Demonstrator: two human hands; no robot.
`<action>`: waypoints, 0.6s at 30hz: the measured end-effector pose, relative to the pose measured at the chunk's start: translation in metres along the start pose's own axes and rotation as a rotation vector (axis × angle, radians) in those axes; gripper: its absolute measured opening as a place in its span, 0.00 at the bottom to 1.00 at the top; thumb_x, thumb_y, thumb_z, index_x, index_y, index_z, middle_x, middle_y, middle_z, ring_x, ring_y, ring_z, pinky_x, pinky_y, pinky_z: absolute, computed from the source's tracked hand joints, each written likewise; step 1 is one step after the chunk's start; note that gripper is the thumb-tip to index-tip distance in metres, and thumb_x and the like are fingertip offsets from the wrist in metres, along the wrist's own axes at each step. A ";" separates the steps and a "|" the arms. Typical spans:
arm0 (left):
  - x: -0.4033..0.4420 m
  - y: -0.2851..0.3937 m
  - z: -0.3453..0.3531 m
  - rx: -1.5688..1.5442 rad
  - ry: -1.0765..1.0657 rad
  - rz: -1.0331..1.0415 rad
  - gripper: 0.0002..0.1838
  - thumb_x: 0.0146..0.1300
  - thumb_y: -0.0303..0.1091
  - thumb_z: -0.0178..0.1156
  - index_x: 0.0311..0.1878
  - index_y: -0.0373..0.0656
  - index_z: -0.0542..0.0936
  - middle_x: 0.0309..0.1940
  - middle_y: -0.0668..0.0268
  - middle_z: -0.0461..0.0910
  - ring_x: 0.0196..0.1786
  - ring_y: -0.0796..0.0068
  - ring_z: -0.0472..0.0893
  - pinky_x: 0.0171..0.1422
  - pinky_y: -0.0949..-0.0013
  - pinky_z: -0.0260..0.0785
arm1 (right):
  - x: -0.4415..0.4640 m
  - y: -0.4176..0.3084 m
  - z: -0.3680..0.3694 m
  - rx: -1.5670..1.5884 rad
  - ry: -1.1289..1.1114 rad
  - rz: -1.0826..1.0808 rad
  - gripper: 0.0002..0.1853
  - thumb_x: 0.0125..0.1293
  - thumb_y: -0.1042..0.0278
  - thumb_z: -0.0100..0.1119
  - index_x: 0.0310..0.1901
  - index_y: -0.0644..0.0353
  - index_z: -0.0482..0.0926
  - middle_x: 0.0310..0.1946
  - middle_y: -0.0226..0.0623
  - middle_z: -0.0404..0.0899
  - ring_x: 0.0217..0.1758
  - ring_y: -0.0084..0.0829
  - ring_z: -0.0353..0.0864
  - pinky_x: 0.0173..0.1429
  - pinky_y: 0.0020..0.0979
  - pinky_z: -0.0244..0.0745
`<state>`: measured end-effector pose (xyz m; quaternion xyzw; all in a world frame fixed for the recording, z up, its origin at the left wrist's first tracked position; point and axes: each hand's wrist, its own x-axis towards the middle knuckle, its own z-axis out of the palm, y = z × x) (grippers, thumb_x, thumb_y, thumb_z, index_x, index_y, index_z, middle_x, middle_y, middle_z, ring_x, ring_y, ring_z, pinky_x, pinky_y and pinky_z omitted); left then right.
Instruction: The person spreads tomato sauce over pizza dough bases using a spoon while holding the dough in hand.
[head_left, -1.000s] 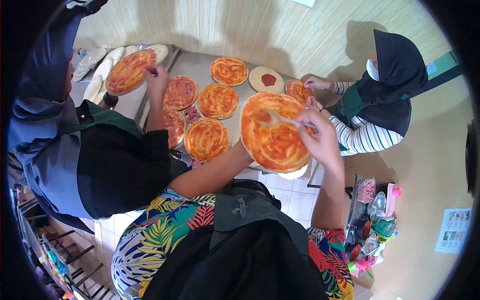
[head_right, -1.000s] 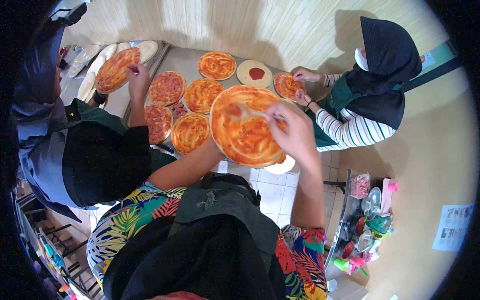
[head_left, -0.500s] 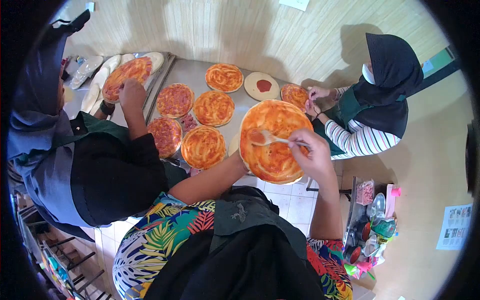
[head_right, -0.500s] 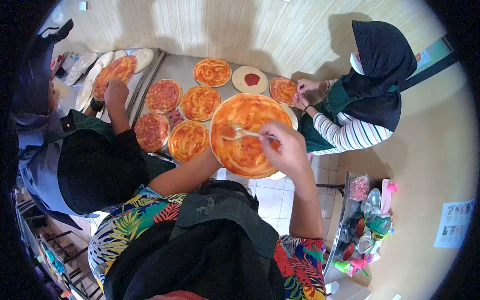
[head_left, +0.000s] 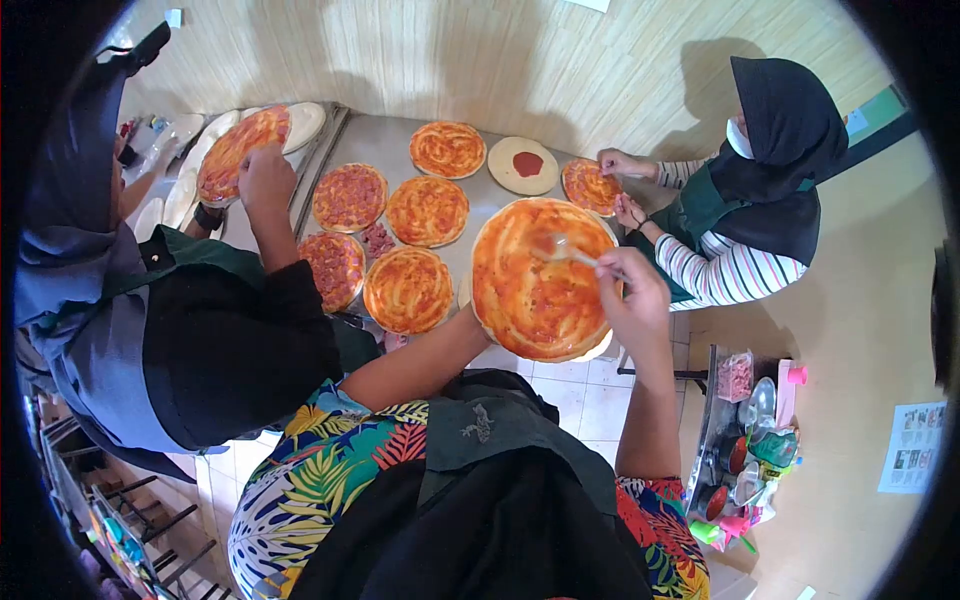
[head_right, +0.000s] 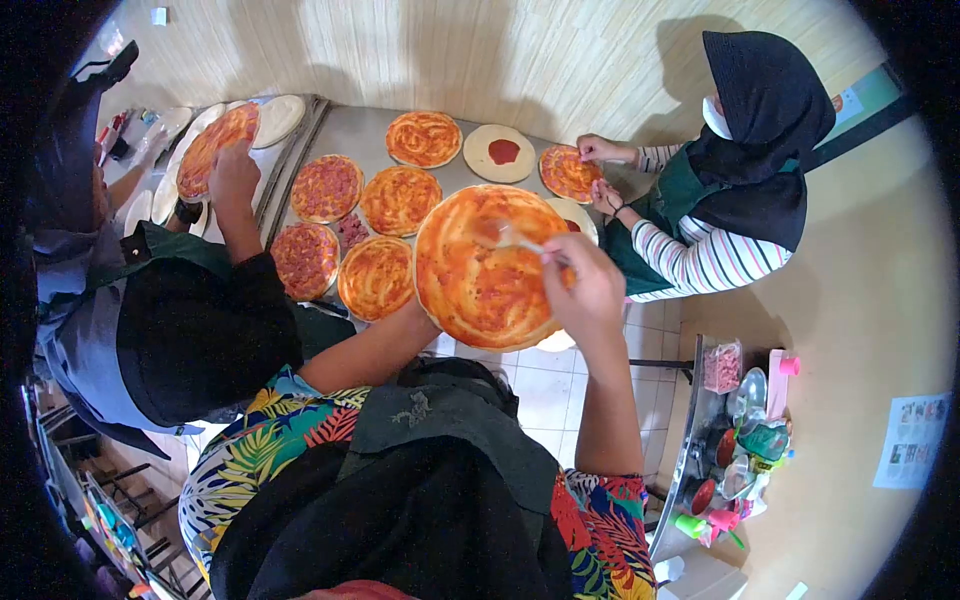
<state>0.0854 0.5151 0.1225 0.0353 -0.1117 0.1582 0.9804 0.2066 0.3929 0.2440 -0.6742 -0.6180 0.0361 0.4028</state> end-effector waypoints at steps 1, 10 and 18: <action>0.000 0.001 0.002 -0.018 -0.027 0.015 0.32 0.73 0.54 0.49 0.73 0.44 0.65 0.70 0.54 0.69 0.68 0.57 0.74 0.73 0.52 0.67 | -0.004 0.010 -0.001 -0.006 0.116 0.099 0.04 0.62 0.78 0.61 0.39 0.63 0.77 0.35 0.41 0.82 0.37 0.36 0.88 0.41 0.30 0.80; 0.000 -0.015 0.007 -0.171 -0.096 -0.066 0.32 0.74 0.54 0.47 0.74 0.45 0.63 0.71 0.54 0.68 0.69 0.57 0.73 0.74 0.51 0.67 | 0.004 -0.014 0.008 -0.083 0.186 0.177 0.06 0.64 0.72 0.61 0.41 0.60 0.78 0.33 0.43 0.84 0.37 0.40 0.88 0.41 0.36 0.79; -0.020 0.000 -0.004 0.060 0.091 0.016 0.34 0.73 0.56 0.48 0.74 0.45 0.62 0.71 0.54 0.67 0.71 0.56 0.71 0.75 0.48 0.65 | -0.038 -0.006 -0.005 -0.132 0.089 0.381 0.05 0.64 0.71 0.60 0.40 0.60 0.78 0.32 0.43 0.83 0.35 0.38 0.88 0.38 0.34 0.79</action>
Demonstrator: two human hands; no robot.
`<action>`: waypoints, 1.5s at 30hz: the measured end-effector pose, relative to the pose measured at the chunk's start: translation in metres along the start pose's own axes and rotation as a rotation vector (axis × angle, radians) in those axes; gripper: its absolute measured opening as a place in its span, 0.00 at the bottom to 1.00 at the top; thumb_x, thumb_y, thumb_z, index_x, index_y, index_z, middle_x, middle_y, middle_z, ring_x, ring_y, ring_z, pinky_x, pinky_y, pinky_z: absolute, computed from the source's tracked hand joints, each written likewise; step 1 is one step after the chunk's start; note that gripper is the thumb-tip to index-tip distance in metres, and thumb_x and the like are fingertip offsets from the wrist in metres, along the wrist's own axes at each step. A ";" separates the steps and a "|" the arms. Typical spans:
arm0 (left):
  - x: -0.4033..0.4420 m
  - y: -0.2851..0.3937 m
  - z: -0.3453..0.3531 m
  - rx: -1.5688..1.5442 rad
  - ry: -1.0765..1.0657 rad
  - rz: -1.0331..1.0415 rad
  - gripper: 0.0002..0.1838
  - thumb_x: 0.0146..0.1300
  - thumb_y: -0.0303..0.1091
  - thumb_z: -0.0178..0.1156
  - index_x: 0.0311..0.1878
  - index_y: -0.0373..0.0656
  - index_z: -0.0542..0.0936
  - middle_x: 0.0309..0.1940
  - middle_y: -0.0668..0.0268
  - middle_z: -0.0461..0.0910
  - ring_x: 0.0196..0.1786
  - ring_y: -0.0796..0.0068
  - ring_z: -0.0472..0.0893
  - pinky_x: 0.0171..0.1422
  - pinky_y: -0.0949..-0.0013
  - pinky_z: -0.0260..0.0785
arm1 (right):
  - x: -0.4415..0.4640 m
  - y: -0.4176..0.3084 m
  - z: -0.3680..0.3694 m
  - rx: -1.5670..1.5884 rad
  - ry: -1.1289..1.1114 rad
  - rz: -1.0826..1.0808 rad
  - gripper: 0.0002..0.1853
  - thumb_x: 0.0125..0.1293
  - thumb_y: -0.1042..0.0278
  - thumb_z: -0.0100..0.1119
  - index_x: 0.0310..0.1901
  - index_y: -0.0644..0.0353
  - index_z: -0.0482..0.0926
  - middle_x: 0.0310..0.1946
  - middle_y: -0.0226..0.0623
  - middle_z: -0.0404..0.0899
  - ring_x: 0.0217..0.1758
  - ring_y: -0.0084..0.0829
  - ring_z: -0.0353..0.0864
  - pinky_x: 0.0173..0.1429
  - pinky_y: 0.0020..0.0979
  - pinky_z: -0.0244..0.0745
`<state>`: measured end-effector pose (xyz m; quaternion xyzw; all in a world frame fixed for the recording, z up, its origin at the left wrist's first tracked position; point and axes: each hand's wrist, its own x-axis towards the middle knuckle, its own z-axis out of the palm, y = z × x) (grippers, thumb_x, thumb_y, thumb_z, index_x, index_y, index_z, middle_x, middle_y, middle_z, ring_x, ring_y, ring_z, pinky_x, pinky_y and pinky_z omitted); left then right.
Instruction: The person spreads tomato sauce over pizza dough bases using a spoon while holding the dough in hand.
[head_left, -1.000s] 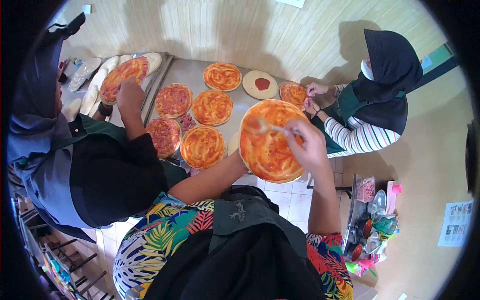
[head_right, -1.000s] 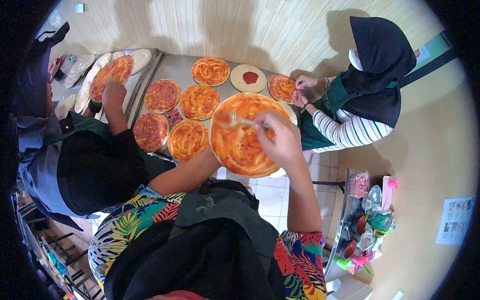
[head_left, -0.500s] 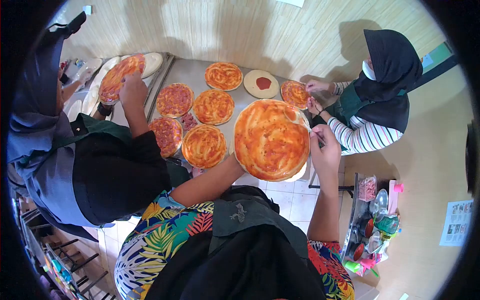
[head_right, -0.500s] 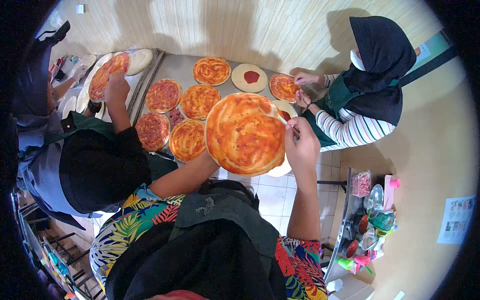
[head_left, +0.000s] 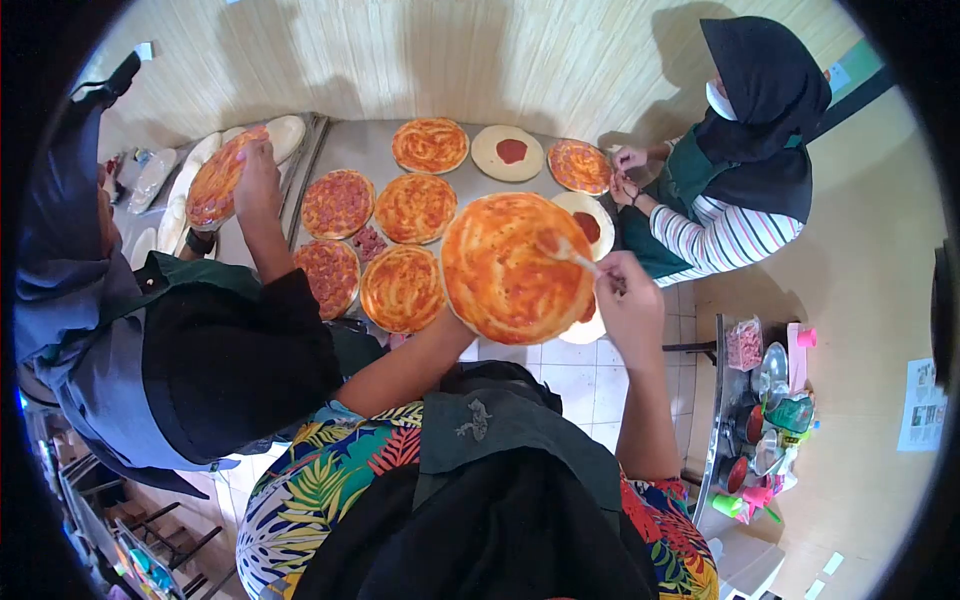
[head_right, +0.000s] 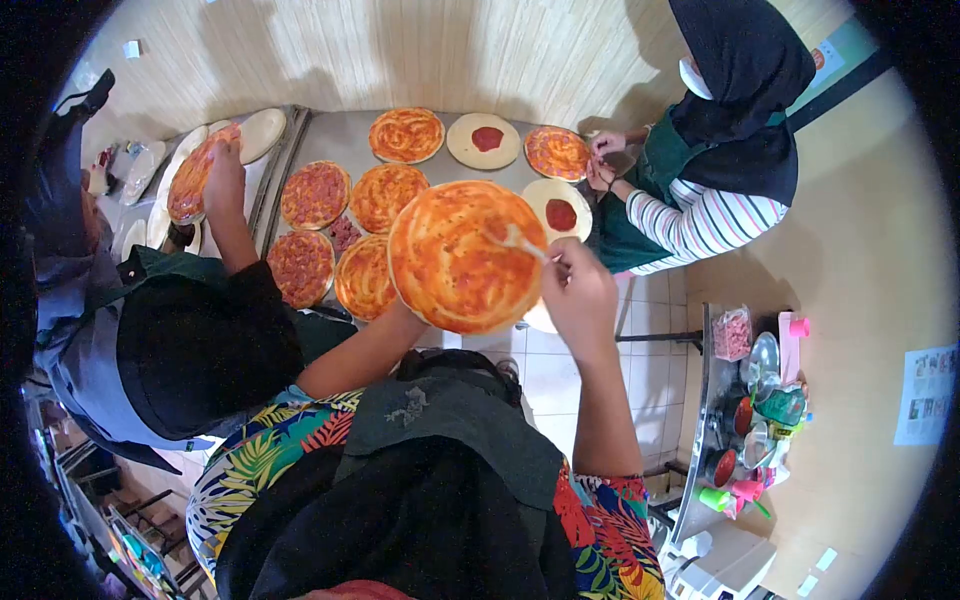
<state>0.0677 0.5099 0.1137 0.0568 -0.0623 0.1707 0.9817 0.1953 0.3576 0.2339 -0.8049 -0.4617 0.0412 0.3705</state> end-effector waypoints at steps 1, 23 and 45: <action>-0.005 0.004 -0.007 -0.009 -0.036 0.016 0.32 0.74 0.54 0.48 0.73 0.45 0.64 0.70 0.54 0.69 0.69 0.56 0.72 0.73 0.49 0.67 | -0.009 -0.002 0.006 0.061 0.001 0.011 0.06 0.64 0.71 0.60 0.40 0.60 0.78 0.32 0.42 0.84 0.35 0.36 0.88 0.39 0.33 0.79; 0.129 0.069 -0.189 -0.015 0.317 0.169 0.37 0.71 0.66 0.40 0.70 0.46 0.67 0.68 0.53 0.70 0.69 0.50 0.72 0.72 0.40 0.67 | -0.014 0.128 0.005 0.179 -0.096 0.476 0.04 0.65 0.73 0.61 0.39 0.61 0.78 0.27 0.36 0.79 0.29 0.25 0.78 0.34 0.28 0.73; 0.110 0.095 -0.157 0.767 1.176 0.220 0.59 0.60 0.84 0.31 0.79 0.40 0.52 0.77 0.53 0.55 0.80 0.56 0.52 0.79 0.48 0.48 | 0.033 0.127 0.027 0.136 -0.280 0.405 0.06 0.66 0.71 0.61 0.42 0.61 0.79 0.33 0.42 0.84 0.35 0.33 0.86 0.42 0.31 0.78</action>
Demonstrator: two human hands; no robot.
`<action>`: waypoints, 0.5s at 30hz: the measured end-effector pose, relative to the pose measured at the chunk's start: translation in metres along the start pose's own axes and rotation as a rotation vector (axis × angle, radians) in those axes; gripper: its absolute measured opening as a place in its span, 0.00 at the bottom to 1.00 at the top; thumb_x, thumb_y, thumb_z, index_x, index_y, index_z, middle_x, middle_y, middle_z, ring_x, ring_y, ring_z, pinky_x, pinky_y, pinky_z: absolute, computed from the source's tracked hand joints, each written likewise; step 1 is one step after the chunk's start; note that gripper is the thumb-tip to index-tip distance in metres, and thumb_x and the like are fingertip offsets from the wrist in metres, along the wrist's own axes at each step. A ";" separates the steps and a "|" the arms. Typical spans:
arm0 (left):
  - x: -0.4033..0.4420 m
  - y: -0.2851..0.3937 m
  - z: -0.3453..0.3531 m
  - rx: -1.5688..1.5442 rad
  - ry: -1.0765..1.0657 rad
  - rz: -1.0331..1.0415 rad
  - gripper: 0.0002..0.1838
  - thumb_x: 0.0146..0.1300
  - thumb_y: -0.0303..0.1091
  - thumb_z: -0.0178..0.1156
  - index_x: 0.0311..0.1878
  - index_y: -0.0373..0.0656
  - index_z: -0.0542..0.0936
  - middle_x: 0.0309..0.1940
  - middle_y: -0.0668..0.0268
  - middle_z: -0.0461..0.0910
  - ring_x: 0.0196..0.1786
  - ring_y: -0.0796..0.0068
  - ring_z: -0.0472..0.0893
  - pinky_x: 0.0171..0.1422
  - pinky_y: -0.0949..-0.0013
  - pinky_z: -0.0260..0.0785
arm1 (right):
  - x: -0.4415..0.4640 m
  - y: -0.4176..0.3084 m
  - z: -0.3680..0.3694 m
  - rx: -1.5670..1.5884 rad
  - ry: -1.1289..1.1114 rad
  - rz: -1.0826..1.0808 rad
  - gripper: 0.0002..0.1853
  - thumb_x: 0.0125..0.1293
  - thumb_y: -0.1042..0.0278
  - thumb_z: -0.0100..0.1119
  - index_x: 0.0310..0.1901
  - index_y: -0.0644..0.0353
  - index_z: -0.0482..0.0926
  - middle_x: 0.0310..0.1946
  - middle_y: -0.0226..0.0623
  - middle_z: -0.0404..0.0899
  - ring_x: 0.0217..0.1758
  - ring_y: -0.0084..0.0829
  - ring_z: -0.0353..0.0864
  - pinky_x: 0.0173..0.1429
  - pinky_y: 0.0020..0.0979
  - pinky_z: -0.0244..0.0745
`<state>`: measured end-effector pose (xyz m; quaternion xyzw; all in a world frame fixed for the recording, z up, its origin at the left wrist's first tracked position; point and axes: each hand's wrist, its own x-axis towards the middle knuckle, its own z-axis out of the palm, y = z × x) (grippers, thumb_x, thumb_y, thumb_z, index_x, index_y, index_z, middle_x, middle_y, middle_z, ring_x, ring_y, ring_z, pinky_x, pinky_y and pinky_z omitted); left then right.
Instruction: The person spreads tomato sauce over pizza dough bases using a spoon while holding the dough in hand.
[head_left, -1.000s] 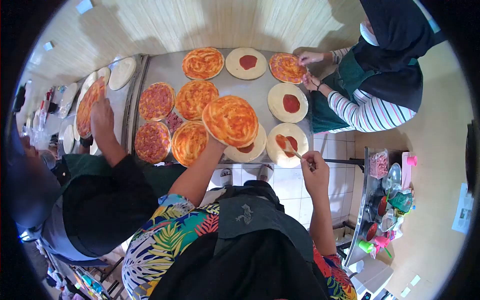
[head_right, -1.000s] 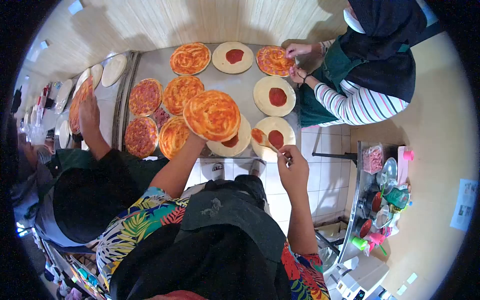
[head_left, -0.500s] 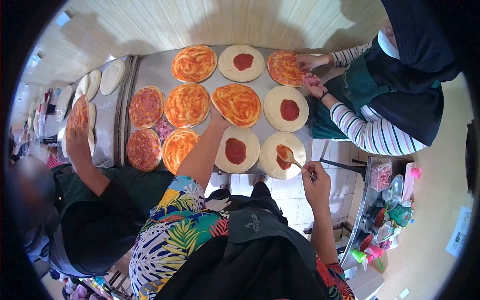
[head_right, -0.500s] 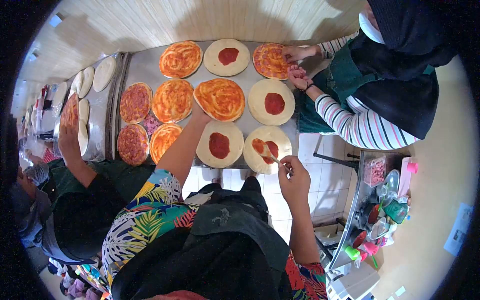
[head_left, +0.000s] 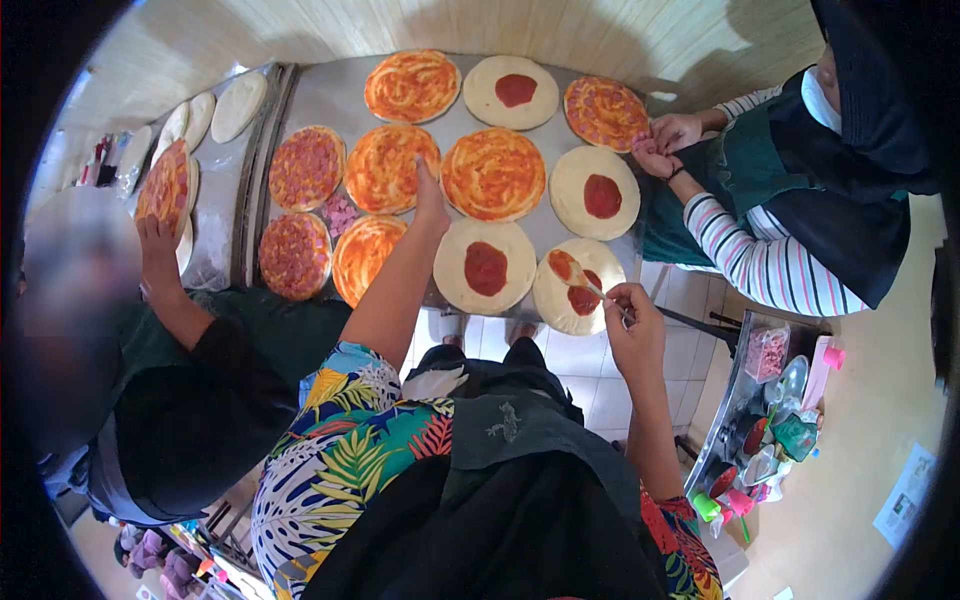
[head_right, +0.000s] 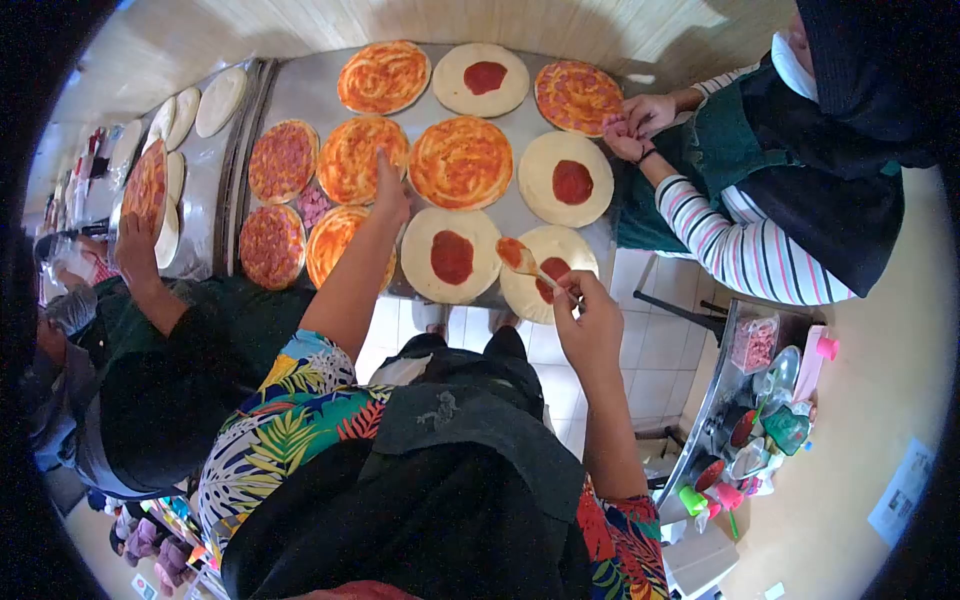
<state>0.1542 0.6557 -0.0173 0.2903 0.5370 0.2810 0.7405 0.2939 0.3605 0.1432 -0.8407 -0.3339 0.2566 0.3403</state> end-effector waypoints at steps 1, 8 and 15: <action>0.001 -0.016 -0.014 -0.004 0.009 -0.008 0.59 0.60 0.84 0.31 0.79 0.40 0.52 0.77 0.53 0.55 0.80 0.56 0.52 0.79 0.48 0.48 | -0.001 -0.001 0.001 -0.005 -0.011 0.004 0.06 0.66 0.71 0.61 0.42 0.61 0.79 0.33 0.42 0.84 0.35 0.33 0.86 0.42 0.31 0.78; -0.121 -0.096 -0.061 -0.278 0.068 -0.111 0.40 0.75 0.66 0.34 0.75 0.42 0.58 0.71 0.55 0.65 0.72 0.60 0.67 0.73 0.57 0.64 | -0.004 -0.012 0.006 0.012 0.010 -0.062 0.06 0.66 0.72 0.60 0.41 0.63 0.79 0.33 0.41 0.84 0.36 0.30 0.85 0.41 0.30 0.78; -0.104 -0.148 -0.082 -0.374 0.165 -0.328 0.51 0.65 0.77 0.38 0.75 0.39 0.57 0.65 0.54 0.70 0.63 0.57 0.72 0.72 0.49 0.61 | -0.004 -0.018 0.008 0.027 0.015 -0.146 0.06 0.66 0.72 0.59 0.41 0.64 0.78 0.33 0.42 0.84 0.35 0.31 0.86 0.41 0.29 0.78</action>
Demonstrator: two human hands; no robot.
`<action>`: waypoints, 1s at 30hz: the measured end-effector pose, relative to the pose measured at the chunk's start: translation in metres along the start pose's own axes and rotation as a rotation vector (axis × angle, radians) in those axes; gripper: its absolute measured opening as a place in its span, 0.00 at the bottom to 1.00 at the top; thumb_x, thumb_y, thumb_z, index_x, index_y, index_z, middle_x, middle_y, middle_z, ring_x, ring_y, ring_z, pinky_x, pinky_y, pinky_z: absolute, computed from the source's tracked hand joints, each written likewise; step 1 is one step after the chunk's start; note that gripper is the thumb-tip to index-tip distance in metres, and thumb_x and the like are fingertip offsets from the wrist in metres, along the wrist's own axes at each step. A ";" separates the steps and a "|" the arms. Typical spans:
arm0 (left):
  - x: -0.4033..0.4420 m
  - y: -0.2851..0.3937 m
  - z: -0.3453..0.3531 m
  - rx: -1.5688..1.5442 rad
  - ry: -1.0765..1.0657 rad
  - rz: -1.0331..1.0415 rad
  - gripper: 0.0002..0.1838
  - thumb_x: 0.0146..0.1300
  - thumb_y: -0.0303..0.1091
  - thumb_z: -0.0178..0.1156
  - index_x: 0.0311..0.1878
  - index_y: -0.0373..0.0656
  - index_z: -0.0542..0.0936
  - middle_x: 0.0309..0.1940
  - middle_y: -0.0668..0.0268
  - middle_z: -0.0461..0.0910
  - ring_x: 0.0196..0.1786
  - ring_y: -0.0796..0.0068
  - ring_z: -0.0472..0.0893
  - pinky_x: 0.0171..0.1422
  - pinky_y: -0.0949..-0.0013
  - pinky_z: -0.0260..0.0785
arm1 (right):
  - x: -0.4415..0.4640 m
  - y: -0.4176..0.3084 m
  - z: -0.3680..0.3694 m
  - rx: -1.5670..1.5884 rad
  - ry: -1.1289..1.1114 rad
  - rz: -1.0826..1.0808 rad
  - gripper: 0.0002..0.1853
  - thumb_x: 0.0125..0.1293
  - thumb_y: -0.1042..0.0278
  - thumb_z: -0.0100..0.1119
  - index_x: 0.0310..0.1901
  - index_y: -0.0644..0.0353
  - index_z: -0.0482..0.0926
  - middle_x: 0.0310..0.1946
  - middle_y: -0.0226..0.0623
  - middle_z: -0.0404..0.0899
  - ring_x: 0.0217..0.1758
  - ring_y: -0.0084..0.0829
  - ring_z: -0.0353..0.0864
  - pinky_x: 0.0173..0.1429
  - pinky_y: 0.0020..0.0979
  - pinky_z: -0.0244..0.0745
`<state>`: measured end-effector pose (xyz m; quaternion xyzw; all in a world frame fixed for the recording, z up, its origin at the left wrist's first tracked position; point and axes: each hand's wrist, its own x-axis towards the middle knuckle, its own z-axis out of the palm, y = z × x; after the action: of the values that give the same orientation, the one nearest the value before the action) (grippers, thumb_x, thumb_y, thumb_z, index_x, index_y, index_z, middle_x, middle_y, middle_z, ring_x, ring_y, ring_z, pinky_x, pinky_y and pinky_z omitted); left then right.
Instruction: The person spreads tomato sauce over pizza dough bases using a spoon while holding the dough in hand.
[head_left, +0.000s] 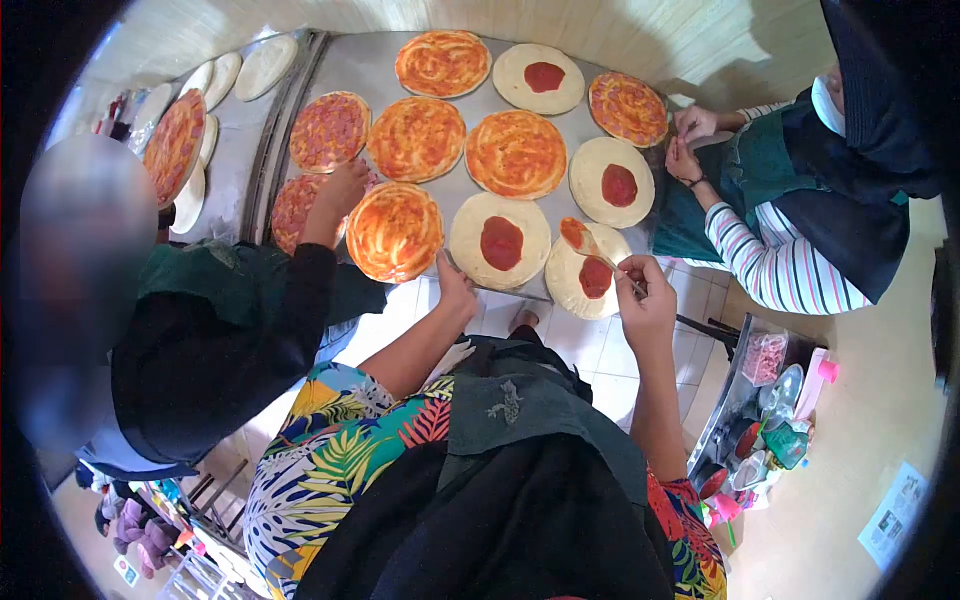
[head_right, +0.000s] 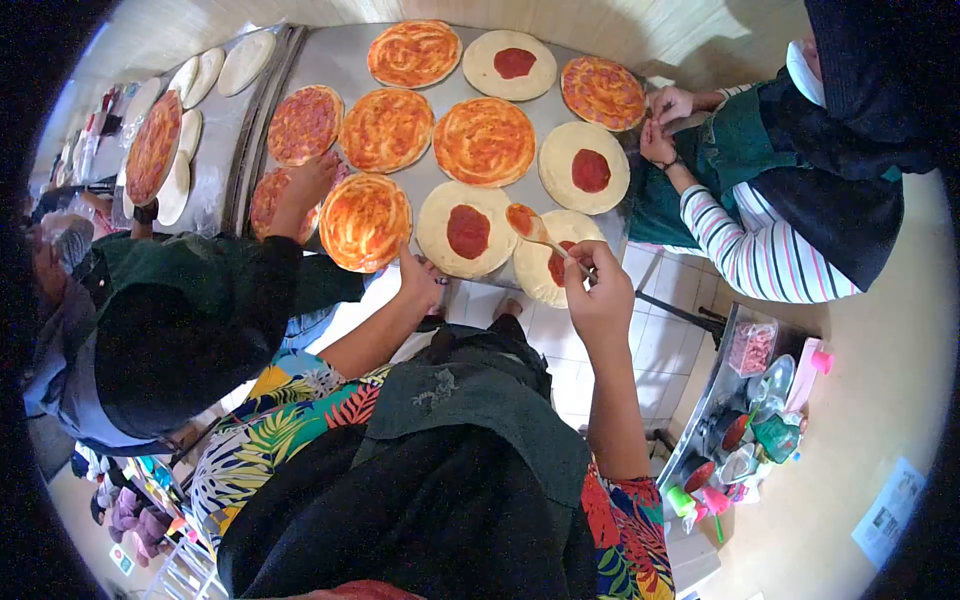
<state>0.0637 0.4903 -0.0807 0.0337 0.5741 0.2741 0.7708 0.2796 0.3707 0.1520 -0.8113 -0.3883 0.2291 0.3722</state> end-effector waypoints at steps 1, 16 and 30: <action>0.000 0.000 0.004 -0.017 0.054 0.026 0.50 0.65 0.77 0.37 0.74 0.39 0.60 0.65 0.55 0.71 0.63 0.57 0.71 0.73 0.49 0.60 | 0.001 0.000 0.000 0.016 0.001 -0.023 0.06 0.66 0.72 0.59 0.41 0.64 0.78 0.33 0.42 0.84 0.35 0.31 0.86 0.41 0.29 0.79; 0.035 0.021 0.010 -0.274 -0.518 -0.224 0.34 0.72 0.60 0.37 0.71 0.51 0.69 0.69 0.57 0.71 0.70 0.50 0.71 0.75 0.39 0.61 | -0.002 0.002 -0.010 -0.114 -0.009 -0.059 0.06 0.65 0.70 0.61 0.41 0.61 0.79 0.32 0.41 0.84 0.34 0.33 0.86 0.40 0.31 0.79; 0.044 -0.014 0.014 -0.555 -0.951 -0.381 0.30 0.75 0.56 0.39 0.72 0.49 0.67 0.69 0.57 0.70 0.69 0.54 0.73 0.74 0.45 0.65 | -0.008 0.009 0.005 -0.160 -0.218 -0.002 0.07 0.64 0.67 0.61 0.41 0.59 0.79 0.33 0.41 0.85 0.36 0.37 0.86 0.39 0.33 0.78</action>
<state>0.0903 0.5020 -0.1188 -0.1541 0.0675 0.2258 0.9595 0.2758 0.3630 0.1420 -0.8084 -0.4441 0.2838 0.2622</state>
